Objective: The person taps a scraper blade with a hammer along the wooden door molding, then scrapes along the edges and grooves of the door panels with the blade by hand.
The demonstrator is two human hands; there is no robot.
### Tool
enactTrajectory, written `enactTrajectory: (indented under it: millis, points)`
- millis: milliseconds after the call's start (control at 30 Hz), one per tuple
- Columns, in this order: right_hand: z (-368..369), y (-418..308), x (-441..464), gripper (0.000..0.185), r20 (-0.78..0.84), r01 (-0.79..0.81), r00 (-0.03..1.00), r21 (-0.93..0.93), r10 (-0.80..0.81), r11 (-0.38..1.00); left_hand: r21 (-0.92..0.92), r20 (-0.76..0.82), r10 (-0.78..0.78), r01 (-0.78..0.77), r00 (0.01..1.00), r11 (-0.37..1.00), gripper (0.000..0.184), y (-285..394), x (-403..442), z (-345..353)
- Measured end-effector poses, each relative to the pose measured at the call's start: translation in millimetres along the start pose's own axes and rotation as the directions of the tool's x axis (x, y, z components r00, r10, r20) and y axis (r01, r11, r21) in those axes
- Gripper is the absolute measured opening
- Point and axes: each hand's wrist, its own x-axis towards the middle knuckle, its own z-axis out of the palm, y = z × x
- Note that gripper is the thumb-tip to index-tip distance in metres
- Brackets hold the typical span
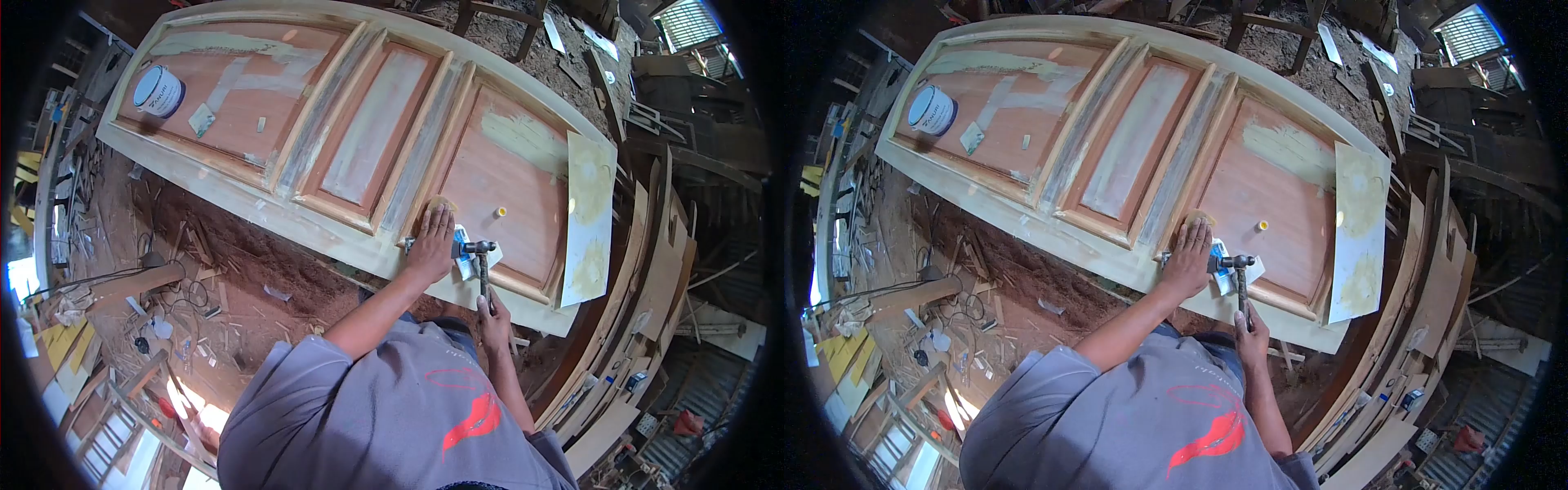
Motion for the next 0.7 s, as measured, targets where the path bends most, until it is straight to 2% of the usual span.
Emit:
enactTrajectory:
  millis: [100, 200, 300, 400, 500, 600, 667, 700]
  points:
    - [3, -15, -7, 0.057, 0.034, -0.053, 0.998, 0.021, 0.052, 0.998, -0.003, -0.013, -0.014, 0.014, 1.0, 1.0, 0.084, 1, 1, 0]
    - [-3, -9, 0, 0.058, 0.039, -0.038, 0.999, 0.067, 0.035, 0.997, 0.112, 0.03, -0.02, 0.016, 0.999, 0.994, 0.089, 2, 1, -2]
    - [-2, 0, 3, 0.057, 0.033, 0.009, 0.999, -0.008, -0.008, 1.0, -0.021, 0.001, -0.012, 0.012, 1.0, 1.0, 0.088, 3, 0, -7]
    - [-13, 3, 9, 0.057, 0.079, -0.009, 0.997, 0.045, 0.006, 0.999, -0.073, -0.014, -0.008, 0.007, 1.0, 0.997, 0.092, 2, -1, -10]
    - [-12, 1, 9, 0.056, 0.058, 0.085, 0.994, 0.11, -0.091, 0.99, -0.069, -0.068, -0.016, 0.012, 0.998, 0.998, 0.097, 3, 0, -12]
    - [-23, 4, 14, 0.056, 0.106, 0.123, 0.987, -0.03, -0.119, 0.992, -0.146, -0.087, 0.011, -0.024, 0.996, 0.989, 0.1, 3, -5, -17]
    - [-22, 15, 22, 0.057, 0.09, 0.101, 0.99, 0.068, -0.107, 0.993, -0.06, -0.062, 0.002, -0.006, 0.998, 0.998, 0.105, 4, -3, -20]
    - [-20, 19, 24, 0.057, 0.093, 0.121, 0.988, 0.043, -0.125, 0.992, -0.022, -0.042, -0.003, 0.002, 0.999, 1.0, 0.107, 5, -6, -19]
